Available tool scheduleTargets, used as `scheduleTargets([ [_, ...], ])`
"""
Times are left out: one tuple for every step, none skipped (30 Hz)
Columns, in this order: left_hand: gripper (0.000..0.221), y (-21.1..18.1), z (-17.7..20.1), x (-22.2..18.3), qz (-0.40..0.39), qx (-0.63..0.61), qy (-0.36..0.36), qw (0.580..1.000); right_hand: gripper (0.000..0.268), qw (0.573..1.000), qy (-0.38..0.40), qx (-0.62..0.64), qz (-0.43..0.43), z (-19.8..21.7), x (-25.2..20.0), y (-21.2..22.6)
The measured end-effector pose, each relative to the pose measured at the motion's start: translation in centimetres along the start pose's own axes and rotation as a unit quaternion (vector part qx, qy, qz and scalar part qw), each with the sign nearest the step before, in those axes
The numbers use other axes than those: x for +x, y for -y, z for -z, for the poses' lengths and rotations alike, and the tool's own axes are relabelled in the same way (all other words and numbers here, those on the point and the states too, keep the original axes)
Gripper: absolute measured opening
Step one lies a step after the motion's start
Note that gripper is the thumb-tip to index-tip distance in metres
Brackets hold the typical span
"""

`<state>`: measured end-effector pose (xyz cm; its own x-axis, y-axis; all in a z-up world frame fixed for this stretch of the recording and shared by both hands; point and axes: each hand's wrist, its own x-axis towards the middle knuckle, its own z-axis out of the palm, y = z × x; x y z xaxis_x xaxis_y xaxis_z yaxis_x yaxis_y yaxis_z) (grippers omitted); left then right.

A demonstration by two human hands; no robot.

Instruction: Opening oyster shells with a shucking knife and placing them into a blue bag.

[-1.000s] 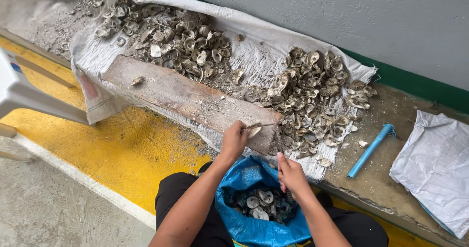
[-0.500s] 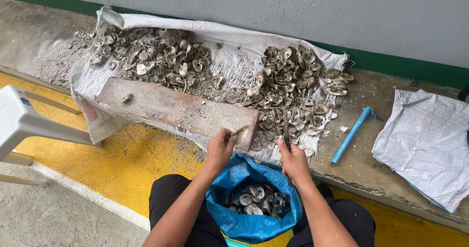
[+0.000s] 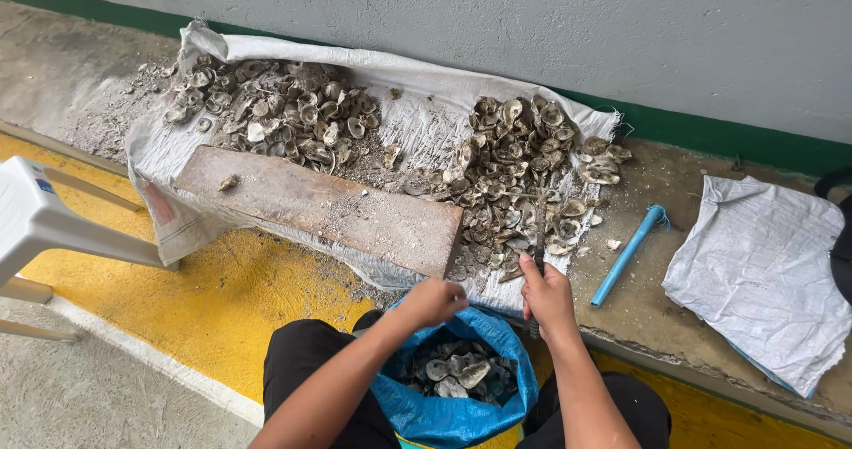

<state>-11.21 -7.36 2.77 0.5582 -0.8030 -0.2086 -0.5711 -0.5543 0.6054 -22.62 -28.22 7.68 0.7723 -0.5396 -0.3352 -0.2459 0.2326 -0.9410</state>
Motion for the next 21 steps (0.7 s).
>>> scheduleTargets([
  [0.025, 0.3, 2.0, 2.2, 0.000, -0.001, 0.001, 1.000, 0.044, 1.000, 0.000, 0.000, -0.001, 0.0, -0.3, 0.1],
  [0.025, 0.7, 4.0, 4.4, 0.026, 0.001, -0.054, 0.998, 0.043, 1.000, -0.004, -0.003, -0.008, -0.1, -0.5, 0.2],
  [0.025, 1.1, 6.2, 6.8, 0.051, 0.002, -0.111, 0.992, 0.042, 1.000, -0.005, -0.006, -0.014, -0.3, -0.4, 0.4],
  [0.025, 2.3, 7.4, 9.4, 0.052, 0.002, -0.112, 0.992, 0.042, 1.000, -0.005, -0.007, -0.013, -0.4, -0.3, 0.2],
  [0.026, 3.6, 8.6, 12.1, 0.082, 0.019, -0.136, 0.987, 0.042, 1.000, -0.004, -0.008, -0.015, -0.5, -0.1, 0.1],
  [0.027, 4.8, 9.9, 14.9, 0.112, 0.037, -0.160, 0.980, 0.042, 1.000, -0.003, -0.008, -0.017, -0.7, 0.1, 0.0],
  [0.027, 5.5, 10.5, 16.7, 0.111, 0.036, -0.159, 0.980, 0.042, 1.000, -0.005, -0.008, -0.018, -0.7, 0.1, -0.2],
  [0.026, 6.2, 11.0, 18.5, 0.120, 0.051, -0.167, 0.977, 0.042, 1.000, -0.006, -0.010, -0.025, -0.7, 0.1, -0.4],
  [0.026, 6.8, 11.8, 20.6, 0.128, 0.067, -0.176, 0.974, 0.041, 0.999, -0.007, -0.013, -0.030, -0.7, 0.4, -0.5],
  [0.026, 7.1, 11.9, 21.9, 0.125, 0.067, -0.177, 0.974, 0.041, 0.999, -0.009, -0.013, -0.028, -0.8, 0.7, -0.2],
  [0.028, 7.4, 11.9, 23.1, 0.133, 0.082, -0.157, 0.975, 0.041, 0.999, -0.013, -0.015, -0.035, -0.9, 0.9, 0.1],
  [0.033, 7.7, 11.8, 24.3, 0.141, 0.097, -0.138, 0.976, 0.041, 0.999, -0.017, -0.018, -0.042, -0.9, 1.1, 0.2],
  [0.033, 7.8, 11.4, 24.6, 0.142, 0.095, -0.134, 0.976, 0.041, 0.999, -0.018, -0.019, -0.046, -0.9, 1.4, 0.6],
  [0.041, 7.8, 11.1, 24.9, 0.152, 0.124, -0.092, 0.976, 0.040, 0.998, -0.016, -0.023, -0.048, -0.9, 1.6, 0.9],
  [0.051, 7.6, 10.3, 25.1, 0.157, 0.157, -0.042, 0.974, 0.039, 0.998, -0.020, -0.021, -0.054, -0.8, 1.4, 1.0],
  [0.051, 9.4, 8.6, 26.0, 0.154, 0.158, -0.031, 0.975, 0.039, 0.998, -0.027, -0.018, -0.063, -0.7, 0.9, 0.5],
  [0.050, 11.0, 7.8, 27.8, 0.134, 0.150, -0.043, 0.979, 0.037, 0.998, -0.023, -0.011, -0.061, -0.5, 1.2, 0.5],
  [0.050, 12.6, 7.1, 29.4, 0.113, 0.142, -0.055, 0.982, 0.035, 0.998, -0.019, -0.004, -0.060, -0.4, 1.5, 0.5],
  [0.050, 10.8, 8.5, 28.3, 0.110, 0.145, -0.053, 0.982, 0.035, 0.998, -0.023, -0.001, -0.060, -0.1, 1.8, 0.3],
  [0.058, 8.9, 9.9, 27.0, 0.132, 0.152, -0.025, 0.979, 0.033, 0.998, -0.017, 0.009, -0.061, 0.1, 2.0, 0.0],
  [0.068, 7.4, 11.1, 25.2, 0.161, 0.157, 0.004, 0.974, 0.030, 0.998, -0.007, 0.017, -0.065, 0.4, 2.0, -0.4],
])
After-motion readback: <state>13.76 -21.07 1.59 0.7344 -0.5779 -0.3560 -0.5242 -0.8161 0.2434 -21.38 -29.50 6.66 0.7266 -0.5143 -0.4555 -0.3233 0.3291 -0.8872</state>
